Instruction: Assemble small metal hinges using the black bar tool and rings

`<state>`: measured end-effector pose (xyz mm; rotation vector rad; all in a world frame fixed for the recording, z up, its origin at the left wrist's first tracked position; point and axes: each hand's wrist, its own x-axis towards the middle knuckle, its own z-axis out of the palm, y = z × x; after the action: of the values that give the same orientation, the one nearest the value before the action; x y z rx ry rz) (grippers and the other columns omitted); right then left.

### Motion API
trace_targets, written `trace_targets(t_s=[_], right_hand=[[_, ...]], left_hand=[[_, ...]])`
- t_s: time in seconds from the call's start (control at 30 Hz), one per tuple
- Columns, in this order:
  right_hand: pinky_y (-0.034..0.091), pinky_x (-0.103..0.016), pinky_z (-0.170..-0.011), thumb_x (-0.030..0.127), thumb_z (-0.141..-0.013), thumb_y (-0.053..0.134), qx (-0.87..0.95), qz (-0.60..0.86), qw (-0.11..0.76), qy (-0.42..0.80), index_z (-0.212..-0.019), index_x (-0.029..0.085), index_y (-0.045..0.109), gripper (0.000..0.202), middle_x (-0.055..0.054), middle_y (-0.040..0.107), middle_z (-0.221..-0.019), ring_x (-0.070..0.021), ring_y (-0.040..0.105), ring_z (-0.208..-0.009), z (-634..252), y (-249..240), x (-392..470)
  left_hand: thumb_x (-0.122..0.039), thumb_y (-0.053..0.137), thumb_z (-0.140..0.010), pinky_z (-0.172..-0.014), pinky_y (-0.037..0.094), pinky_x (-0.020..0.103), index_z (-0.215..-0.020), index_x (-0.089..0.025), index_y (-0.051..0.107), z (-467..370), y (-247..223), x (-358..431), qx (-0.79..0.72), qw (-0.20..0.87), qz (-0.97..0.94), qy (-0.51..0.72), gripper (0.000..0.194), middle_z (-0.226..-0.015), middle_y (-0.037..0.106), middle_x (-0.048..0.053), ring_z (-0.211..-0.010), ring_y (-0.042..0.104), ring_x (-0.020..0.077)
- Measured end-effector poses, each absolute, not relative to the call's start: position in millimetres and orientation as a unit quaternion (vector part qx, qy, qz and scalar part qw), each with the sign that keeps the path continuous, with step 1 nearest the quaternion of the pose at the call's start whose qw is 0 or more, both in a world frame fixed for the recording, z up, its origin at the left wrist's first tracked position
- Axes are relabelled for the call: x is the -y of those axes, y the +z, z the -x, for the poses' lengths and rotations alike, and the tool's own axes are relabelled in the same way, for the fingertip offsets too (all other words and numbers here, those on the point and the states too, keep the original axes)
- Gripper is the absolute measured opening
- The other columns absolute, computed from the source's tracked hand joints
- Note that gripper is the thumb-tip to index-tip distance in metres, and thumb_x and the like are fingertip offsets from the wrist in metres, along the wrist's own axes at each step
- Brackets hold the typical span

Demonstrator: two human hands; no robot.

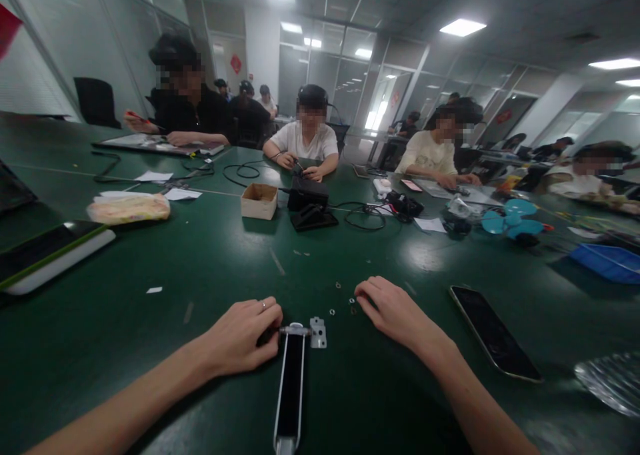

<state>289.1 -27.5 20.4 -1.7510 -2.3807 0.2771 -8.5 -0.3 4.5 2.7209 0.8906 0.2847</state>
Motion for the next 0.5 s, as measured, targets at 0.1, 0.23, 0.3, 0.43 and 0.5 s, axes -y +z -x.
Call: trace_targets(t_s=[0.1,0.23,0.3,0.43,0.5], right_hand=[[0.047,-0.036,-0.082,0.022,-0.092,0.043,0.791,0.600,0.077,0.094,-0.105,0.018,0.061,0.022,-0.008,0.060,-0.102,-0.0197,0.057,-0.092,-295.0,19.1,25.8],[0.046,-0.036,-0.085,0.023,-0.093,0.043,0.794,0.593,0.069,0.113,-0.113,0.019,0.060,0.026,-0.008,0.059,-0.107,-0.0198,0.057,-0.096,-295.1,15.5,24.2],[0.046,-0.036,-0.086,0.023,-0.094,0.042,0.799,0.585,0.069,0.120,-0.113,0.019,0.060,0.027,-0.008,0.059,-0.107,-0.0195,0.057,-0.096,-292.7,14.5,23.7],[0.046,-0.035,-0.086,0.024,-0.094,0.042,0.802,0.580,0.069,0.125,-0.111,0.020,0.062,0.026,-0.008,0.058,-0.106,-0.0188,0.057,-0.094,-289.7,13.3,23.0],[0.046,-0.035,-0.085,0.025,-0.094,0.042,0.802,0.580,0.069,0.123,-0.110,0.020,0.062,0.026,-0.008,0.059,-0.106,-0.0187,0.057,-0.094,-289.6,12.8,22.7]], left_hand=[[-0.019,0.042,-0.081,-0.059,0.036,0.027,-0.082,-0.017,0.050,6.2,3.4,1.9,-0.313,0.130,-0.935,0.103,0.008,-0.080,0.054,0.003,-0.065,0.052,0.0165],[-0.019,0.042,-0.081,-0.059,0.035,0.027,-0.082,-0.018,0.049,3.3,-0.4,4.6,-0.315,0.133,-0.933,0.108,0.007,-0.078,0.054,0.002,-0.064,0.052,0.0165],[-0.020,0.042,-0.082,-0.059,0.035,0.027,-0.082,-0.018,0.049,2.2,-2.2,5.6,-0.317,0.132,-0.933,0.110,0.007,-0.078,0.054,0.002,-0.065,0.052,0.0165],[-0.020,0.042,-0.084,-0.059,0.035,0.027,-0.086,-0.018,0.051,1.1,-4.4,5.4,-0.318,0.136,-0.931,0.117,0.009,-0.081,0.055,0.003,-0.066,0.052,0.0163],[-0.020,0.042,-0.085,-0.059,0.036,0.026,-0.088,-0.018,0.052,0.9,-5.5,4.1,-0.318,0.137,-0.930,0.122,0.010,-0.083,0.056,0.003,-0.067,0.053,0.0163]])
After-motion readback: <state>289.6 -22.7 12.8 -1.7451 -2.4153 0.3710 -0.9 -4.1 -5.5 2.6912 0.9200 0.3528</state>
